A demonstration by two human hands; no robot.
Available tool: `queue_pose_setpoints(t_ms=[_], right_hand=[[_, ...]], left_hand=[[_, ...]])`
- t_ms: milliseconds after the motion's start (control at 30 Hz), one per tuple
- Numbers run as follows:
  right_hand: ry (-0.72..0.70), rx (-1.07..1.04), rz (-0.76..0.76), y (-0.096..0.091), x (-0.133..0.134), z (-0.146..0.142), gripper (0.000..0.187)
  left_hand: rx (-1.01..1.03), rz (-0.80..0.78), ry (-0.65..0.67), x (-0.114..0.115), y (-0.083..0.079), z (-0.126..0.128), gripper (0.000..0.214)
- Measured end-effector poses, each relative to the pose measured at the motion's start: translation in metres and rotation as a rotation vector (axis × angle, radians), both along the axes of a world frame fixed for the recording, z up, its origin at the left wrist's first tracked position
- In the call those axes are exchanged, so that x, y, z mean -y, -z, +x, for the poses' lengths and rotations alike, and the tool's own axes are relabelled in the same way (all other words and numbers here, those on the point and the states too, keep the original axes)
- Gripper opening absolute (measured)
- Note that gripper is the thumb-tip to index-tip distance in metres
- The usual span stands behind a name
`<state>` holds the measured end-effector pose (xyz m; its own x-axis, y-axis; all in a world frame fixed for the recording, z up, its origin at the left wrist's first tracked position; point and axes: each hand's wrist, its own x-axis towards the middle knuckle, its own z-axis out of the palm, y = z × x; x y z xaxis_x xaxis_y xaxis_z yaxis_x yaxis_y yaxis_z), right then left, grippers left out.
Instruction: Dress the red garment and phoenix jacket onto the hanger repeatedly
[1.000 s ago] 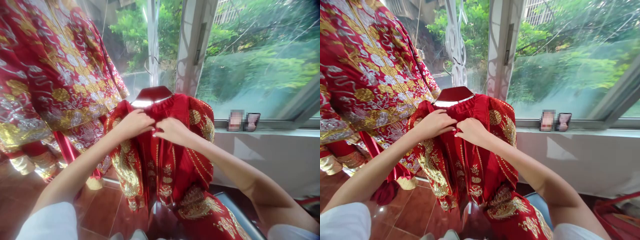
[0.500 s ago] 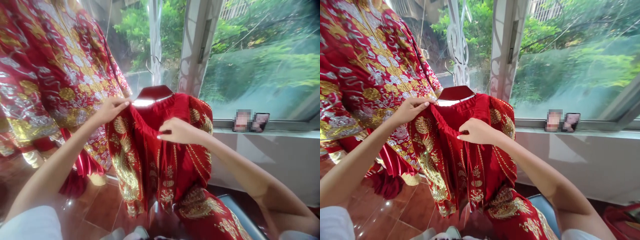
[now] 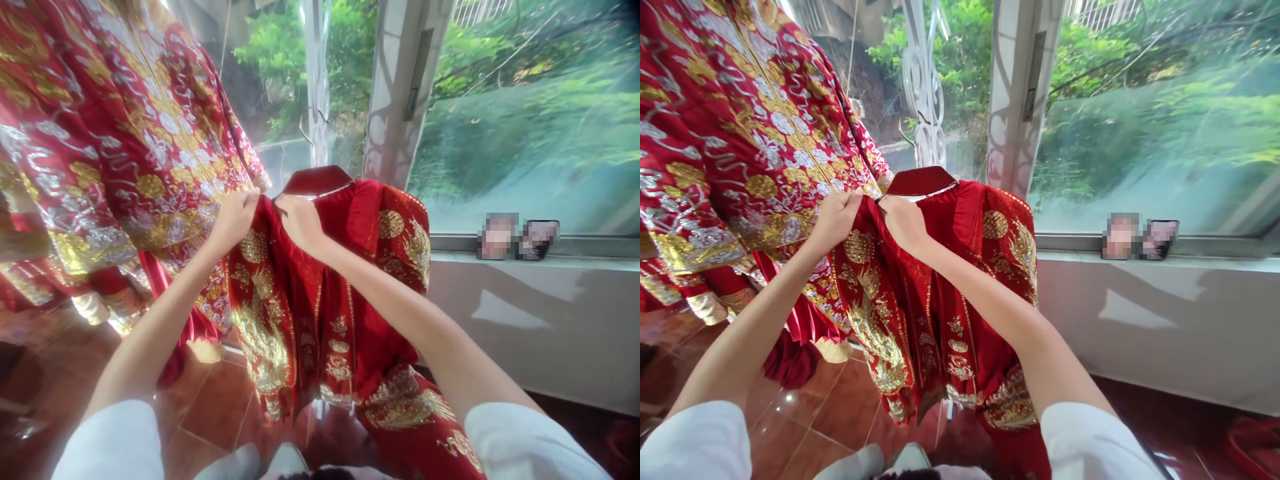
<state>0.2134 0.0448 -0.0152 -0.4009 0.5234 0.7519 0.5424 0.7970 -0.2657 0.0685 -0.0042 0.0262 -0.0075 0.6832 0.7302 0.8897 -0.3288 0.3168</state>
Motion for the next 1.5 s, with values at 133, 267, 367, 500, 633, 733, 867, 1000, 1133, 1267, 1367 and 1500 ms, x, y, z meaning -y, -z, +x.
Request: queue_pose_setpoints(t_ms=[133,267,367,500,633,733,867,1000,1133,1267,1367,1500], right_hand=[[0.03,0.072,-0.036,0.01,-0.011,0.007,0.036],[0.138,0.14,-0.101,0.014,-0.019,0.013,0.036],[0.011,0.117,-0.012,0.009,-0.022,0.017,0.035],[0.05,0.09,-0.029,0.003,-0.028,0.016,0.033],[0.129,-0.007,-0.028,0.011,-0.029,0.012,0.031],[0.047,-0.047,0.09,0.018,-0.014,0.028,0.032],[0.21,-0.169,0.214,0.006,0.001,0.089,0.03],[0.125,-0.004,0.083,-0.018,-0.021,0.146,0.026],[-0.012,0.053,-0.113,-0.026,-0.049,0.159,0.03],[0.036,-0.006,-0.161,-0.024,-0.056,0.15,0.045],[0.07,-0.012,-0.074,-0.021,-0.046,0.147,0.033],[0.001,0.126,0.227,-0.016,-0.019,0.143,0.027]], left_hand=[[0.023,0.022,0.058,-0.009,0.005,-0.003,0.047],[0.085,0.037,0.136,-0.019,0.014,-0.007,0.044],[0.105,-0.042,0.283,-0.02,0.016,-0.013,0.042],[0.076,-0.069,0.356,-0.018,0.012,-0.023,0.045],[0.165,-0.112,0.473,-0.023,0.01,-0.039,0.04],[0.309,-0.306,0.592,-0.033,0.006,-0.055,0.042],[0.255,-0.553,0.548,-0.048,-0.014,-0.058,0.033],[0.038,-0.384,0.265,-0.048,-0.028,-0.017,0.036],[-0.158,0.103,0.057,-0.023,-0.001,0.049,0.027],[-0.368,-0.17,0.115,-0.014,0.05,0.094,0.033],[-0.266,-0.467,0.262,-0.029,0.077,0.1,0.036],[-0.105,-0.533,0.526,-0.036,0.084,0.09,0.034]])
